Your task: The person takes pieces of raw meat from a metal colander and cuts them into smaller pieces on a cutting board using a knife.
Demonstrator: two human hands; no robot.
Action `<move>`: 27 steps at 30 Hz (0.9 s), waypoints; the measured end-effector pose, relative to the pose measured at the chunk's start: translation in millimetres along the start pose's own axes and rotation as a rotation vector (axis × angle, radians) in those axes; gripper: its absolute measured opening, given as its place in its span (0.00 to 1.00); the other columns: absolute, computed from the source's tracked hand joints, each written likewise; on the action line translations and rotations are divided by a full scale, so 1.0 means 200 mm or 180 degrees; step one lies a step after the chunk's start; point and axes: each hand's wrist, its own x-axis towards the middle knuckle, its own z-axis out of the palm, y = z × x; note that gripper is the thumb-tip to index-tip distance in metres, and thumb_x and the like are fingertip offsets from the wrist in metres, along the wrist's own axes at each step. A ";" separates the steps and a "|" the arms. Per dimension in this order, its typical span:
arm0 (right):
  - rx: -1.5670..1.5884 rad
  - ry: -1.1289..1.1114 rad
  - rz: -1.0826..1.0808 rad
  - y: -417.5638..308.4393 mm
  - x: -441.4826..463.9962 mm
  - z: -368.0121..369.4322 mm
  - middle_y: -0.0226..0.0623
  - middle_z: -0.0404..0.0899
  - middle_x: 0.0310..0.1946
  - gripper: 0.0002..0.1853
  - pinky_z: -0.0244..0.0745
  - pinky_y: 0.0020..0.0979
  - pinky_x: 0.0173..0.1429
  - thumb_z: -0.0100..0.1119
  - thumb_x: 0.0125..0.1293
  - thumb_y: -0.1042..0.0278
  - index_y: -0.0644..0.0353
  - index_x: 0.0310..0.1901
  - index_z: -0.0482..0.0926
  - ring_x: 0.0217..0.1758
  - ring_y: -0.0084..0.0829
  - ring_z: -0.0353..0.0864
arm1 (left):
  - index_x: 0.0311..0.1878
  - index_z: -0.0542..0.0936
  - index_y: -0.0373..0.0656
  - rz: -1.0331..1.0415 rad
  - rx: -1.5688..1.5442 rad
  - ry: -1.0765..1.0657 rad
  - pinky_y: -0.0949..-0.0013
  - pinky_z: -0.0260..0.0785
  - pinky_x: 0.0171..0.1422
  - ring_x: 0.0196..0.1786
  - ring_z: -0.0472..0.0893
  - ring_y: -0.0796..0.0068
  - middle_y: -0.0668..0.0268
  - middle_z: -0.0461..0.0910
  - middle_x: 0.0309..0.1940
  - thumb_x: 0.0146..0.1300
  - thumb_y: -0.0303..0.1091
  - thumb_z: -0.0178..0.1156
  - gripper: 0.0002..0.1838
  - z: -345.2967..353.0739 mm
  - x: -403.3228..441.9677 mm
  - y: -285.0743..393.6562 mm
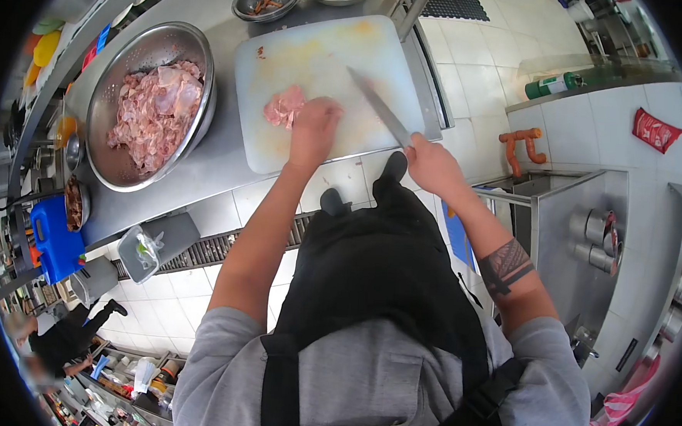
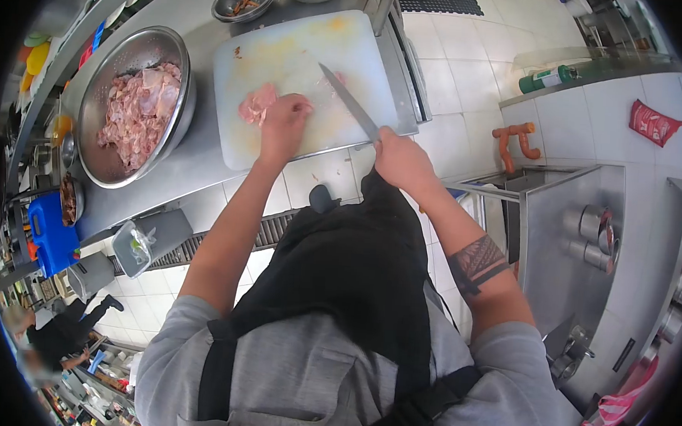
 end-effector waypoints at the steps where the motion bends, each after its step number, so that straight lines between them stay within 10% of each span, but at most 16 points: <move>1: 0.0009 0.0003 0.0005 -0.01 -0.01 0.00 0.64 0.85 0.33 0.13 0.78 0.65 0.47 0.57 0.79 0.60 0.63 0.49 0.74 0.41 0.69 0.85 | 0.49 0.87 0.39 0.0416 0.0434 -0.0298 0.55 0.79 0.62 0.57 0.84 0.55 0.58 0.86 0.52 0.70 0.32 0.71 0.10 0.01 -0.02 0.01; 27: 0.0203 -0.0644 0.0113 -0.20 -0.13 0.07 0.63 0.88 0.41 0.09 0.81 0.62 0.54 0.50 0.75 0.73 0.67 0.52 0.73 0.48 0.63 0.89 | 0.43 0.86 0.38 0.0745 0.0593 -0.0797 0.55 0.79 0.60 0.54 0.84 0.55 0.58 0.87 0.47 0.59 0.27 0.72 0.09 0.05 -0.04 0.04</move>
